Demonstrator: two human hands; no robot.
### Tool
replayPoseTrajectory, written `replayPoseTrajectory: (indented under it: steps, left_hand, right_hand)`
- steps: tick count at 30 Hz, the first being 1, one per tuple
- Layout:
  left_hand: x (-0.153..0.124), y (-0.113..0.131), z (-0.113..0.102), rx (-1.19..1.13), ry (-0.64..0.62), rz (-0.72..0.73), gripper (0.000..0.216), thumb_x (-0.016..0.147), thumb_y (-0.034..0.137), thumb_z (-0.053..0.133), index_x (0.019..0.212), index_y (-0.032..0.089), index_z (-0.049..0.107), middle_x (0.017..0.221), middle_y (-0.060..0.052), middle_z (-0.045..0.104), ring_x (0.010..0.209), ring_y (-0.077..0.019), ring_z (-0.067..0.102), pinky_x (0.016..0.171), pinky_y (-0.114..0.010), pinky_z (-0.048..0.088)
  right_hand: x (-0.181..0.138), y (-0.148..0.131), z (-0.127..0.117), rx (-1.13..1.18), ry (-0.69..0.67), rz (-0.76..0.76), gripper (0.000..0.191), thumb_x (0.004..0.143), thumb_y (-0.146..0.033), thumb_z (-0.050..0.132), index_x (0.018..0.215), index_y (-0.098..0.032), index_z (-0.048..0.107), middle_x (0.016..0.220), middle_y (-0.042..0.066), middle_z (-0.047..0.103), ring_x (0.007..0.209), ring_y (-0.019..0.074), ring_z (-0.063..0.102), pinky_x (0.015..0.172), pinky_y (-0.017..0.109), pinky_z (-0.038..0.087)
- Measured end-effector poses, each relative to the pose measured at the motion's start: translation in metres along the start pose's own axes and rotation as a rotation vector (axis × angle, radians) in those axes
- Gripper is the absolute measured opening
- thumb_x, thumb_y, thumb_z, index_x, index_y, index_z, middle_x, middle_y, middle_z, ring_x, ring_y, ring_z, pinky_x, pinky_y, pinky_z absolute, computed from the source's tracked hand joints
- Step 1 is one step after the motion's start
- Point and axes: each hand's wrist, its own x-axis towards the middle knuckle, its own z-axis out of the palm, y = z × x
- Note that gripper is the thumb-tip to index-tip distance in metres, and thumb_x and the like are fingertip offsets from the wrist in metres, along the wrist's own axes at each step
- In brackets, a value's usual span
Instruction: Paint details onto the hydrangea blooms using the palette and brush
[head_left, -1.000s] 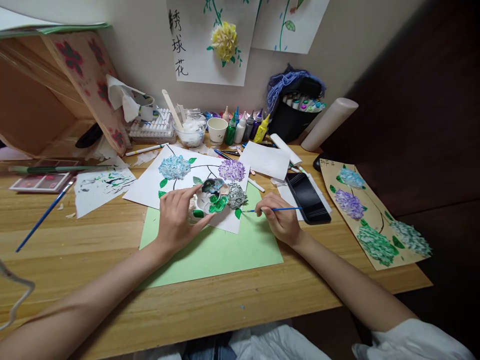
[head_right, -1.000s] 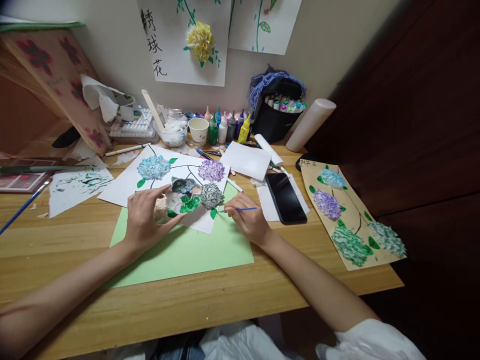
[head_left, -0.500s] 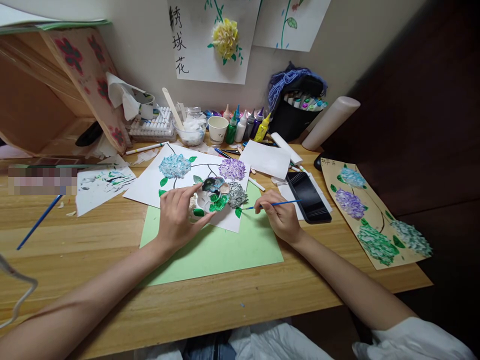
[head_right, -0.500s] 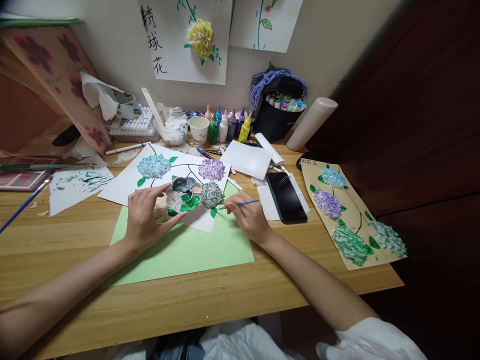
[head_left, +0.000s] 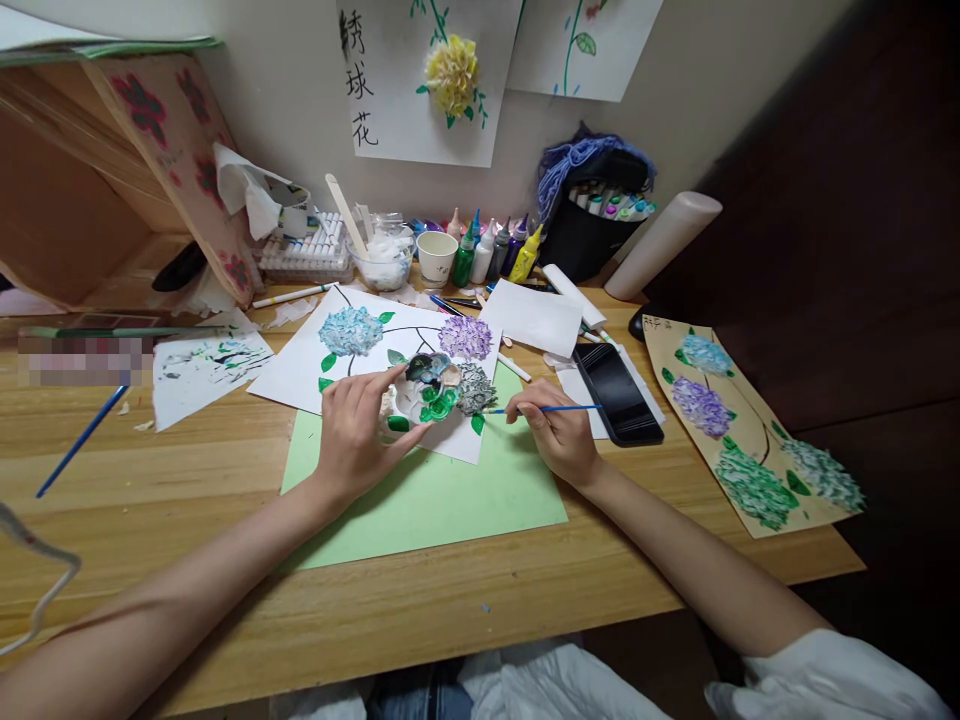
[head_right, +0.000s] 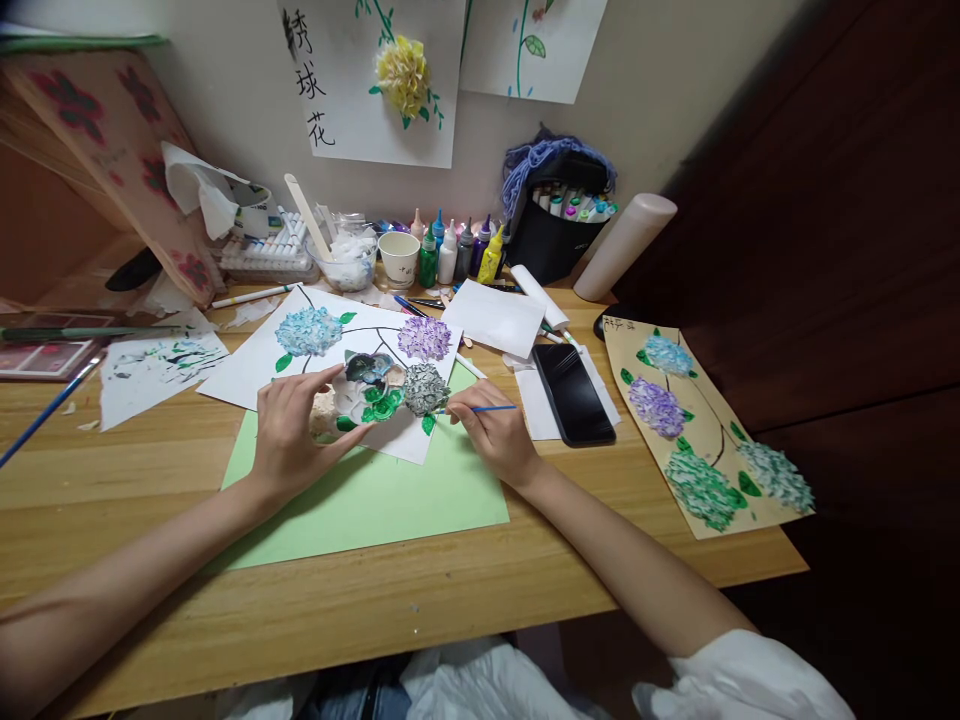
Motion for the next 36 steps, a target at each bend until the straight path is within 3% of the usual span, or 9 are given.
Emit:
replayPoseTrajectory:
  steps: [28,36]
  left_hand:
    - [0.0003,0.0001,0.0013,-0.014,0.023,0.015,0.062,0.075,0.039,0.073,0.127,0.019,0.047,0.105,-0.011,0.066,0.096,-0.0269,0.059,0.083,-0.038,0.040]
    - [-0.0007,-0.0011,0.0015,-0.005,0.024,0.019,0.062,0.076,0.041,0.072,0.127,0.019,0.047,0.105,-0.010,0.066,0.096,-0.0262,0.059,0.084,-0.038,0.039]
  right_hand:
    - [-0.0020,-0.0009,0.0004,0.025,-0.023,-0.036,0.031,0.099,-0.024,0.038,0.075,-0.021,0.058,0.063,0.001,0.061,0.065,0.0145,0.058,0.065,0.029,0.046]
    - [-0.0029,-0.0011,-0.0034,0.050,0.026,-0.013,0.033,0.099,-0.026,0.038,0.074,-0.021,0.058,0.059,0.000,0.058,0.062,0.0143,0.056,0.063,0.030,0.046]
